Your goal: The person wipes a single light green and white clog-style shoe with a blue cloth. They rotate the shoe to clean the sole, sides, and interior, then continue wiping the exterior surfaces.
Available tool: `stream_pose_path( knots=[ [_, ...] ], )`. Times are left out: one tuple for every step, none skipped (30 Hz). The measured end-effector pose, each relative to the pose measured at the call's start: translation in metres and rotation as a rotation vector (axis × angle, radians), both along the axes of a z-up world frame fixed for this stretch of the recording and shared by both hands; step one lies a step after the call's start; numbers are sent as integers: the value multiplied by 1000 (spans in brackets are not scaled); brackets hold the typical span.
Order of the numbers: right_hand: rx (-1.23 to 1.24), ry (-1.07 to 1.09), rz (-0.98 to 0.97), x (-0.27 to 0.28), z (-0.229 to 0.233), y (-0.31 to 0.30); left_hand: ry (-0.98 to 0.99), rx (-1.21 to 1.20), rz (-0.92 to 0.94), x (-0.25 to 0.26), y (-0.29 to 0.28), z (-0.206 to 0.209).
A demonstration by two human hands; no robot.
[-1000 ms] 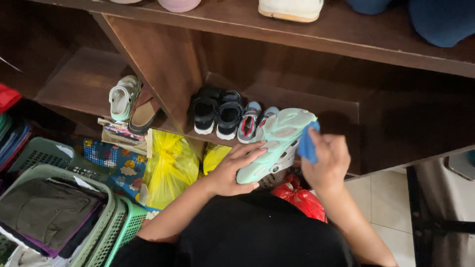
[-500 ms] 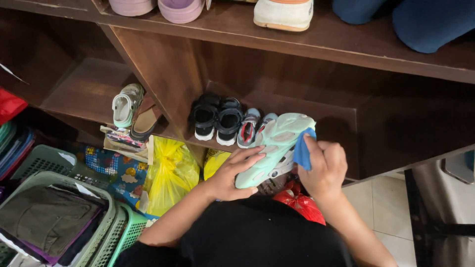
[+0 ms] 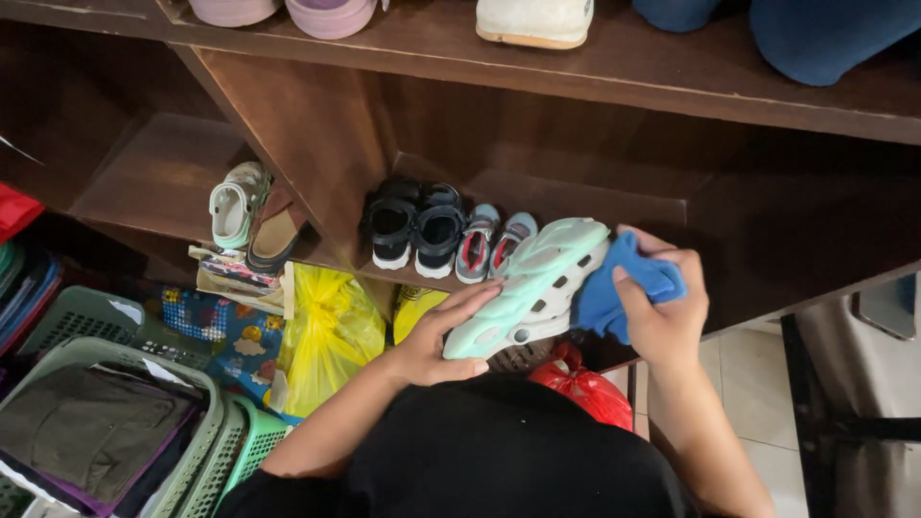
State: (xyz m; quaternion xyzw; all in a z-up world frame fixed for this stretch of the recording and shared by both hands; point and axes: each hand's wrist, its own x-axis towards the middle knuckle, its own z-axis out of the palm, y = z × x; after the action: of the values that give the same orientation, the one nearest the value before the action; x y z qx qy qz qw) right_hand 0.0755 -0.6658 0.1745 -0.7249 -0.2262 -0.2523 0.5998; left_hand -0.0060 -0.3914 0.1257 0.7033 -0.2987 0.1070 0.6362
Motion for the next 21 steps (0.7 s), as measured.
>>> stream_pose_path(
  knots=[
    [0, 0, 0, 4, -8, -6, 0, 0, 0, 1, 0, 0],
    [-59, -72, -100, 7, -16, -11, -29, 9, 12, 0, -1, -1],
    [-118, -145, -198, 11, -25, -17, -57, 19, 24, 0, -2, -2],
    [-119, -144, -197, 8, -17, -15, -56, 18, 25, 0, -2, -2],
    [-217, -244, -239, 5, -10, -12, -75, 28, 35, 0, -3, -3],
    [-315, -344, -280, 3, -2, -10, -94, 38, 44, 1, -4, -3],
    [-316, -343, -279, 1, -1, -5, -92, 38, 43, 1, -4, -3],
    [-349, -381, -286, -1, 0, -1, -116, 61, 60, 1, -5, -3],
    [-381, -418, -293, -3, 1, 4, -140, 84, 77, 1, -5, -3],
    [-382, -418, -293, -2, -11, 5, -140, 83, 77, 1, -5, -4],
    [-444, -436, -308, -1, -23, 6, -163, 110, 94, 1, -6, -4],
    [-506, -455, -321, 1, -34, 8, -187, 137, 112, 2, -6, -5],
    [-506, -456, -320, -5, -26, 15, -187, 137, 114, 2, -6, -4],
    [-511, -588, -302, -11, -18, 22, -202, 141, 128, 2, -6, -4],
    [-514, -720, -284, -18, -9, 29, -217, 145, 141, 2, -6, -4],
    [-514, -721, -282, -11, -12, 26, -217, 145, 143, 2, -6, -3],
    [-539, -759, -322, -4, -14, 23, -217, 139, 143, 1, -6, -1],
    [-564, -796, -360, 2, -16, 19, -215, 132, 144, 0, -6, -1],
    [-565, -797, -357, 4, -18, 20, -214, 131, 146, 0, -6, -3],
    [-532, -760, -359, 7, -19, 20, -213, 141, 152, 1, -5, -4],
    [-499, -722, -362, 10, -21, 21, -212, 151, 159, 2, -4, -6]
  ],
)
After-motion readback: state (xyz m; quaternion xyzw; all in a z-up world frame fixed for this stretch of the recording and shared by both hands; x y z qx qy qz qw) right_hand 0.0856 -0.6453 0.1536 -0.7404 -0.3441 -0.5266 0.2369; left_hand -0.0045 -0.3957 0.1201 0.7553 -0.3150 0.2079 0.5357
